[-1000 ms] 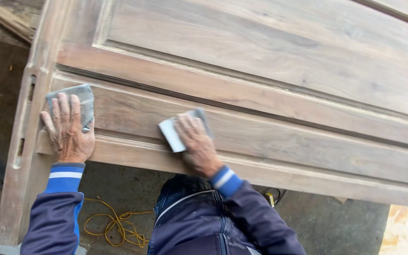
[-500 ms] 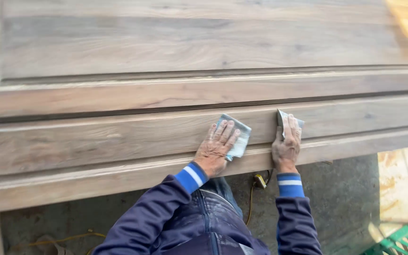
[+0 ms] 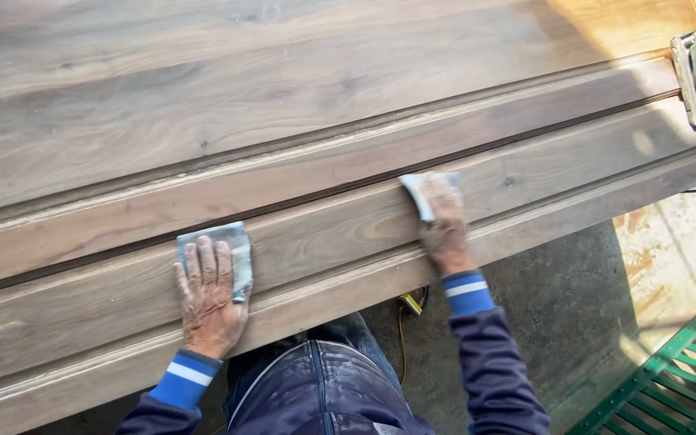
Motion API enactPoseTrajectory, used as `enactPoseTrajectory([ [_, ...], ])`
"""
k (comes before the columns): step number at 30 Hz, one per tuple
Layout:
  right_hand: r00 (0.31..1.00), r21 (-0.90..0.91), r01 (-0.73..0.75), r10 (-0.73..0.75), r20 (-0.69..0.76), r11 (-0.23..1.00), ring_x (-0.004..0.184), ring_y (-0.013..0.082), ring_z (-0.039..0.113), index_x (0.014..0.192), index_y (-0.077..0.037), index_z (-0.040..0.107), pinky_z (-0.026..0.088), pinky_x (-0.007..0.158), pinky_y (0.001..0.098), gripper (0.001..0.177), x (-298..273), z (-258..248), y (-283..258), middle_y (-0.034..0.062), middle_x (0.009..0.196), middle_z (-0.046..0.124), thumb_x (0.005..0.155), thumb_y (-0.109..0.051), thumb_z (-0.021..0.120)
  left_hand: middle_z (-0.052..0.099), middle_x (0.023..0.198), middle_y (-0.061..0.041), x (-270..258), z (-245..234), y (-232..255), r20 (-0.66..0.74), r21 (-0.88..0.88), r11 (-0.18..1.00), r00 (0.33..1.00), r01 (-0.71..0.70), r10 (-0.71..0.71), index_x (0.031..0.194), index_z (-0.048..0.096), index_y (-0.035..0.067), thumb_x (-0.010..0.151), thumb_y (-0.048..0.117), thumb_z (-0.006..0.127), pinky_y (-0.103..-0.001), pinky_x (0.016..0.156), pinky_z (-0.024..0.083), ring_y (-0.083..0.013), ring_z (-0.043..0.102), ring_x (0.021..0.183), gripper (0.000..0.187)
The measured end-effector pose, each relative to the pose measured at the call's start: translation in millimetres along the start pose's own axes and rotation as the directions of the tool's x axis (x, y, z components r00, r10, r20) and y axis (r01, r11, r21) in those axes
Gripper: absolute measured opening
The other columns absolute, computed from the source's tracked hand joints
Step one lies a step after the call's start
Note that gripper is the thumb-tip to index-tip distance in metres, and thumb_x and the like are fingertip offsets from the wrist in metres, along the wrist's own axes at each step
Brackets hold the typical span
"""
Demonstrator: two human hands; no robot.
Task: Sanding a wooden door by hand using sandpaper.
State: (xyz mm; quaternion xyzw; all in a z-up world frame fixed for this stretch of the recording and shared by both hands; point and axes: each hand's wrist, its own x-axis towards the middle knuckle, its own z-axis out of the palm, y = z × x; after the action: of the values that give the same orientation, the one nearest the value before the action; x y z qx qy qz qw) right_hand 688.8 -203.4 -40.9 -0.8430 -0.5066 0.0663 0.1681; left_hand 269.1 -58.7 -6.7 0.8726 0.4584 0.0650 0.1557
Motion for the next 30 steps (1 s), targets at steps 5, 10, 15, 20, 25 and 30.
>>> enactPoseTrajectory([
  [5, 0.974, -0.137, -0.134, 0.105, -0.201, 0.981, 0.123, 0.0355, 0.061, 0.138, 0.001, 0.060, 0.056, 0.102, 0.0433, 0.044, 20.3, -21.6, 81.3, 0.0249, 0.142, 0.060, 0.095, -0.002, 0.066, 0.014, 0.170, -0.020, 24.3, 15.9, 44.5, 0.043, -0.013, 0.994, 0.993, -0.107, 0.108, 0.159, 0.029, 0.007, 0.092, 0.040, 0.058, -0.063, 0.126, 0.008, -0.0416, 0.010, 0.157, 0.081],
  [10, 0.992, 0.052, 0.111, -0.108, -0.060, 0.992, 0.146, 0.0373, 0.044, 0.150, -0.001, 0.049, 0.037, 0.121, 0.0504, 0.071, -17.2, 14.1, -63.7, 0.0218, 0.155, 0.049, 0.080, 0.010, 0.055, 0.015, 0.170, -0.019, 26.6, 22.0, 50.8, 0.084, 0.036, 0.993, 0.990, -0.113, 0.110, 0.158, 0.031, 0.008, 0.090, 0.033, 0.058, -0.062, 0.126, 0.008, -0.0397, 0.011, 0.158, 0.078],
  [15, 0.952, 0.030, 0.301, -0.302, 0.053, 0.953, 0.147, 0.0268, 0.049, 0.144, -0.017, 0.059, 0.035, 0.127, 0.0450, 0.064, -15.1, -0.9, -20.2, 0.0080, 0.154, 0.057, 0.087, 0.013, 0.051, 0.015, 0.169, -0.020, 28.3, 23.2, 47.6, 0.042, -0.006, 0.990, 0.990, -0.138, 0.138, 0.158, 0.030, 0.008, 0.087, 0.035, 0.057, -0.063, 0.124, 0.009, -0.0391, 0.012, 0.156, 0.081],
  [20, 0.991, -0.083, -0.005, -0.006, -0.135, 0.997, 0.129, 0.0365, 0.060, 0.141, 0.000, 0.058, 0.052, 0.111, 0.0449, 0.048, 31.5, -49.6, 134.7, 0.0227, 0.145, 0.059, 0.094, 0.003, 0.064, 0.017, 0.170, -0.017, 26.9, 23.6, 47.6, 0.037, 0.033, 0.992, 0.992, -0.124, 0.123, 0.159, 0.029, 0.011, 0.091, 0.036, 0.057, -0.063, 0.126, 0.009, -0.0382, 0.013, 0.157, 0.077],
  [25, 0.980, -0.018, -0.164, 0.161, -0.116, 0.986, 0.125, 0.0383, 0.055, 0.143, 0.004, 0.053, 0.049, 0.108, 0.0491, 0.054, 22.9, 2.0, 46.4, 0.0279, 0.144, 0.057, 0.090, 0.006, 0.062, 0.017, 0.170, -0.017, 28.8, 21.7, 51.6, 0.038, 0.027, 0.993, 0.993, -0.115, 0.114, 0.160, 0.031, 0.012, 0.091, 0.035, 0.058, -0.064, 0.126, 0.010, -0.0387, 0.013, 0.158, 0.077],
  [30, 0.927, 0.219, 0.356, -0.374, 0.043, 0.908, 0.150, 0.0292, 0.040, 0.148, -0.011, 0.051, 0.030, 0.127, 0.0434, 0.074, -17.4, 11.6, -100.0, 0.0131, 0.159, 0.047, 0.079, 0.013, 0.053, 0.018, 0.171, -0.018, 28.3, 21.4, 53.1, 0.027, 0.033, 0.990, 0.990, -0.137, 0.136, 0.160, 0.030, 0.010, 0.092, 0.035, 0.057, -0.064, 0.126, 0.010, -0.0402, 0.014, 0.158, 0.077],
])
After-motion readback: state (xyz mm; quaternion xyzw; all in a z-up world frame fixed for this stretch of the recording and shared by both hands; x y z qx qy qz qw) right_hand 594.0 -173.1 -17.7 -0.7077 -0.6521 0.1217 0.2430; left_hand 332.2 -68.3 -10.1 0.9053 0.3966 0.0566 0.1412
